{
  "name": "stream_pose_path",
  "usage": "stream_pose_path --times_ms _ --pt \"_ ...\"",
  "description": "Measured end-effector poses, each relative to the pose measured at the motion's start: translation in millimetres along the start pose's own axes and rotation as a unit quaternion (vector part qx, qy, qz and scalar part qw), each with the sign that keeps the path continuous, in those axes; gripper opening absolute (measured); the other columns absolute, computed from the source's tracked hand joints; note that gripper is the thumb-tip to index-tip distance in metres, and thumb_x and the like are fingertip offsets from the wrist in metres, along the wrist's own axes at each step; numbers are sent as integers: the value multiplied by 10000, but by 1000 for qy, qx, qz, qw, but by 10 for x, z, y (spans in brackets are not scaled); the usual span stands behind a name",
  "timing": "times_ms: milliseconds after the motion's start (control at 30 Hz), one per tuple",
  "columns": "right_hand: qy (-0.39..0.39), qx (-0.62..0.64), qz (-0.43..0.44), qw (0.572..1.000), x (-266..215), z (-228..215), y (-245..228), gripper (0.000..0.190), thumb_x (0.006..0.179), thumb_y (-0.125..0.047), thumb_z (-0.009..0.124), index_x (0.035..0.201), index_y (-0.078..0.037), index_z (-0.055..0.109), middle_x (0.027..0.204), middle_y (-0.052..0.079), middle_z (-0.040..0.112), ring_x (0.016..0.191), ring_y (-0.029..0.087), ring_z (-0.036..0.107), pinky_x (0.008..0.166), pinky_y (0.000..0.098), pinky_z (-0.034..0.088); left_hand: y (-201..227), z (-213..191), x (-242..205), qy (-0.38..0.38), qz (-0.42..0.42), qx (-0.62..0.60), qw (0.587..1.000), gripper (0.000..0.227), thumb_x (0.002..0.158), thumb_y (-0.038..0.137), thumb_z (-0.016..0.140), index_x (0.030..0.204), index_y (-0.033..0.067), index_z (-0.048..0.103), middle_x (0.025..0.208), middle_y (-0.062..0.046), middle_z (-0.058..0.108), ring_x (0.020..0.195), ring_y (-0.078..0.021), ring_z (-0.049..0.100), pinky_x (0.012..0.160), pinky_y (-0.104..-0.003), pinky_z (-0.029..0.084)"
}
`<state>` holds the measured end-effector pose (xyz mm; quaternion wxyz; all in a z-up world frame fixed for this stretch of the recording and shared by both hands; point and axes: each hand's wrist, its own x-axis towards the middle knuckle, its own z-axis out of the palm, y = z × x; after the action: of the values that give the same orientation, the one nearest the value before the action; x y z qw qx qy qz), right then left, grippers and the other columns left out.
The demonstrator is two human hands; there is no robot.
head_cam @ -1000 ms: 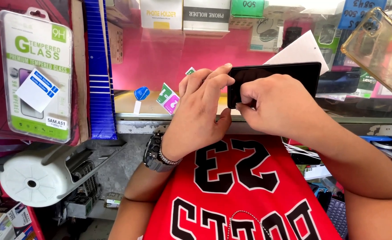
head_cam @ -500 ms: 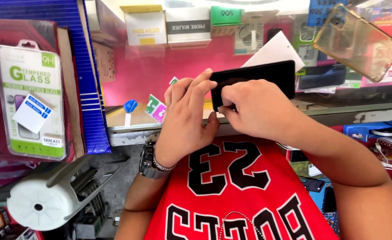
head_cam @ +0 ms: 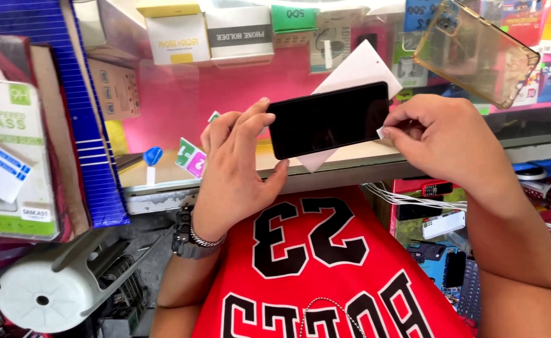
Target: Applying a tempered glass screen protector to a smartphone screen.
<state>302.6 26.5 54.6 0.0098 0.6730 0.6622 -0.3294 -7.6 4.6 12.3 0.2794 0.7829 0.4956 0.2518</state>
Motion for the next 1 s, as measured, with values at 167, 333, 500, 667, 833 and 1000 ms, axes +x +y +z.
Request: stream_pose_path --times_ms 167,333,500,667,833,1000 --pt "-7 0 23 1000 43 -5 69 77 904 -216 767 947 -156 790 781 -34 729 646 111 610 672 281 477 23 16 16 -1 -10 -5 1000 622 839 189 804 1357 75 480 1516 -95 540 1255 -331 499 1101 -493 339" --pt "-27 -18 28 999 64 9 68 102 907 -234 768 889 -136 748 777 -30 735 648 122 636 656 299 485 12 20 15 5 -11 -13 1000 617 835 179 814 1346 75 485 1497 -105 560 1263 -316 504 1120 -473 325" --pt "-24 -4 -15 1000 34 63 9 98 919 -179 760 845 -124 726 729 -16 704 577 120 580 608 279 470 5 15 12 5 -17 -11 1000 600 839 177 799 1350 91 497 1504 -77 551 1244 -321 497 1089 -505 357" --pt "-24 -3 -24 999 33 98 -95 72 917 -163 755 861 -120 739 683 -10 682 634 105 616 628 279 484 -8 6 22 2 -23 0 1000 589 827 213 788 1329 95 503 1501 -57 558 1231 -312 497 1053 -485 364" --pt "-30 1 -6 1000 58 119 -299 97 910 -162 759 825 -115 749 663 -10 688 625 92 618 608 271 485 -16 3 30 -4 -19 3 1000 569 833 222 783 1320 100 514 1504 -60 556 1227 -314 498 1023 -482 366" --pt "-29 13 -48 998 83 216 -438 78 879 -160 730 806 -130 732 663 -17 667 612 127 594 589 299 448 -38 13 13 -2 -18 -3 1000 548 849 228 780 1318 94 531 1524 -56 538 1229 -311 496 1009 -476 368"
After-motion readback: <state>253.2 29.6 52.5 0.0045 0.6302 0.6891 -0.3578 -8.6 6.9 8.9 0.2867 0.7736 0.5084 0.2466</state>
